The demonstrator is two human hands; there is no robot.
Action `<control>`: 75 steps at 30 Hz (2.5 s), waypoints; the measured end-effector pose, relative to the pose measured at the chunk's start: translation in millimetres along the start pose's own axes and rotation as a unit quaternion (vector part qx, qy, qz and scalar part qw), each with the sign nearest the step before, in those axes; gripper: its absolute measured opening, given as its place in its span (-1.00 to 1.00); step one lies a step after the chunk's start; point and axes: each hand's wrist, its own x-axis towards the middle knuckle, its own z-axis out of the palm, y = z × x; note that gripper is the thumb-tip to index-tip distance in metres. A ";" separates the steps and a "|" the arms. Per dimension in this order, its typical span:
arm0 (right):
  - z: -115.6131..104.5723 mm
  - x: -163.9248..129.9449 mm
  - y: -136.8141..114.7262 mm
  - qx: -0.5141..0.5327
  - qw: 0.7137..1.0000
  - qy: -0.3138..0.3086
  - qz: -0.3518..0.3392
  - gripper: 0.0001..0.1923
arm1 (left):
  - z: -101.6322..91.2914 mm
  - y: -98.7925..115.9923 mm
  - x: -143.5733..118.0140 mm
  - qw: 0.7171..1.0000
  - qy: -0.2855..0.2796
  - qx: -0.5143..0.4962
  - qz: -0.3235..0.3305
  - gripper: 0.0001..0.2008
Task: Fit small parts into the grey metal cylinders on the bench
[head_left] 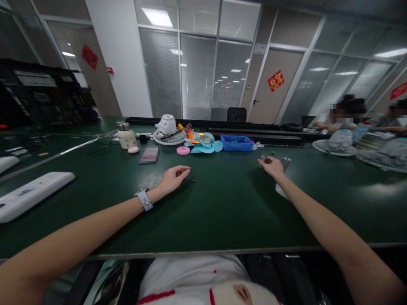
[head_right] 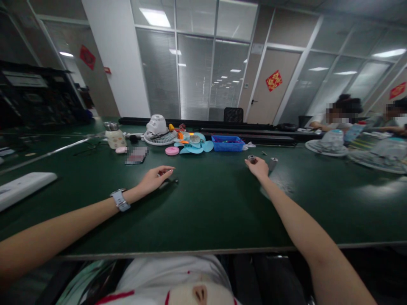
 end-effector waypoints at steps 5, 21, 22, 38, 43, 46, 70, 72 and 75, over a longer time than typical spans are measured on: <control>0.5 5.0 11.3 0.004 0.998 -0.013 0.057 -0.70 | 1.2 -1.7 0.4 0.999 0.001 -0.035 -0.007 -0.61; 23.8 -186.5 -166.3 0.029 0.783 -0.377 -0.493 -0.42 | 7.0 -12.0 3.7 0.998 0.036 -0.049 -0.011 -0.65; 25.9 -186.0 -167.6 0.024 0.782 -0.391 -0.485 -0.41 | 6.9 -11.8 3.6 0.998 0.036 -0.047 -0.011 -0.65; 37.7 -150.5 -134.0 0.125 0.867 -0.245 -0.416 -0.70 | 3.2 -3.4 -0.5 0.999 0.013 -0.024 -0.036 -0.68; 19.2 -81.9 -90.5 0.096 0.952 -0.064 -0.283 -0.77 | 3.7 -2.5 -0.4 0.999 0.018 -0.028 -0.033 -0.72; 0.3 -38.3 -62.3 0.039 0.973 0.046 -0.223 -0.73 | 3.6 -0.5 -0.6 0.999 0.019 -0.037 -0.036 -0.72; -30.3 7.0 -10.3 -0.061 0.995 0.046 -0.069 -0.71 | 2.5 -0.8 -1.9 0.999 0.014 -0.022 -0.029 -0.72; -31.0 7.7 -10.4 -0.068 0.995 0.038 -0.066 -0.72 | 2.3 0.8 -2.1 0.999 0.012 -0.021 -0.032 -0.71; -30.9 10.4 -8.7 -0.066 0.996 0.028 -0.050 -0.73 | 2.0 3.1 -2.6 0.999 0.010 -0.022 -0.042 -0.70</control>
